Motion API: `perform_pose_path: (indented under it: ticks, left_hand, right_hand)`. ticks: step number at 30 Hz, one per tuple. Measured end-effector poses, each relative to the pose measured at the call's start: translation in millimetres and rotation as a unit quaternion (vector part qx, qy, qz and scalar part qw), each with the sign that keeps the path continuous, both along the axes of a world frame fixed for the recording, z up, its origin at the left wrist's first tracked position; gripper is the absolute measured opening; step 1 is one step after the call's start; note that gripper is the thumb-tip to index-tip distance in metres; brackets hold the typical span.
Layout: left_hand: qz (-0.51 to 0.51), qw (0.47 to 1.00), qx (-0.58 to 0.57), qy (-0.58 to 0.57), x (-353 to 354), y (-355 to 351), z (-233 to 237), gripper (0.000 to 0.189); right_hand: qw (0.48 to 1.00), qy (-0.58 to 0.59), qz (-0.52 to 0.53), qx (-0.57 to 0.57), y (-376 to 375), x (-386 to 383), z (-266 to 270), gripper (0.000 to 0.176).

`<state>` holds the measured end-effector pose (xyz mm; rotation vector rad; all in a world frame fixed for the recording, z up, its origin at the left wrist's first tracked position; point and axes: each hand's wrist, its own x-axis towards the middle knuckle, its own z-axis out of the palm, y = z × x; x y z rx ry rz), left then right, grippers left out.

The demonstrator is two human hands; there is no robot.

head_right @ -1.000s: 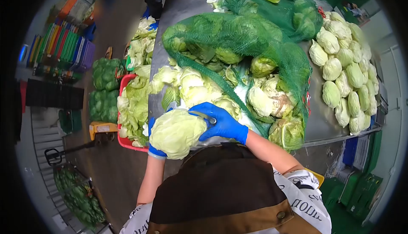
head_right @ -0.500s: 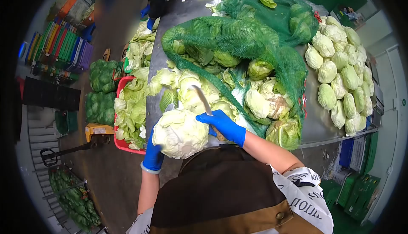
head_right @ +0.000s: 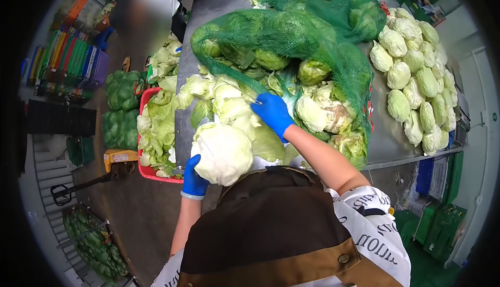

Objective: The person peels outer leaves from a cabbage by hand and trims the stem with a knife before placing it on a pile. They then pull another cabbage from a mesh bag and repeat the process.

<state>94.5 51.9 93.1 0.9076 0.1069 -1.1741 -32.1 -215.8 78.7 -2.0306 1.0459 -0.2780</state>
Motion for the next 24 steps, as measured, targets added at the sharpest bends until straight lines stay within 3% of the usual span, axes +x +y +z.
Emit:
perform_pose_path:
  ticks: [4,5,8,11,14,15,18,19,22,24]
  left_hand:
    - [0.075,0.994,0.029,0.076,0,-11,-17,0.056]
    - [0.072,0.992,0.081,0.066,-1,-16,-21,0.060]
    - [0.119,0.987,0.090,0.053,-5,-26,-42,0.060]
    - [0.135,0.986,0.071,0.068,-10,-31,-51,0.060]
    - [0.157,0.984,0.056,0.066,-14,-33,-49,0.057]
    - [0.162,0.984,0.049,0.062,-15,-35,-47,0.055]
    - [0.122,0.989,0.077,-0.017,-17,-33,-44,0.060]
    - [0.116,0.989,0.079,-0.040,-18,-32,-43,0.060]
    - [0.098,0.987,0.082,-0.095,-18,-29,-35,0.061]
    - [0.085,0.987,0.084,-0.110,-17,-27,-25,0.061]
  right_hand:
    - [0.990,-0.109,0.020,-0.088,24,-25,7,0.021]
    - [0.972,-0.146,0.089,-0.162,27,-30,0,0.022]
    - [0.966,-0.188,0.154,-0.084,66,-41,6,0.024]
    - [0.975,-0.138,0.168,-0.051,79,-46,-5,0.030]
    - [0.987,-0.115,0.105,0.043,79,-34,10,0.034]
    - [0.992,-0.047,0.103,0.050,76,-26,26,0.044]
    - [0.986,-0.104,0.092,-0.091,70,-8,15,0.054]
    - [0.988,-0.084,0.099,-0.079,67,-2,16,0.057]
    - [0.974,-0.105,0.109,-0.167,61,5,15,0.042]
    - [0.989,-0.027,0.096,-0.106,50,5,15,0.032]
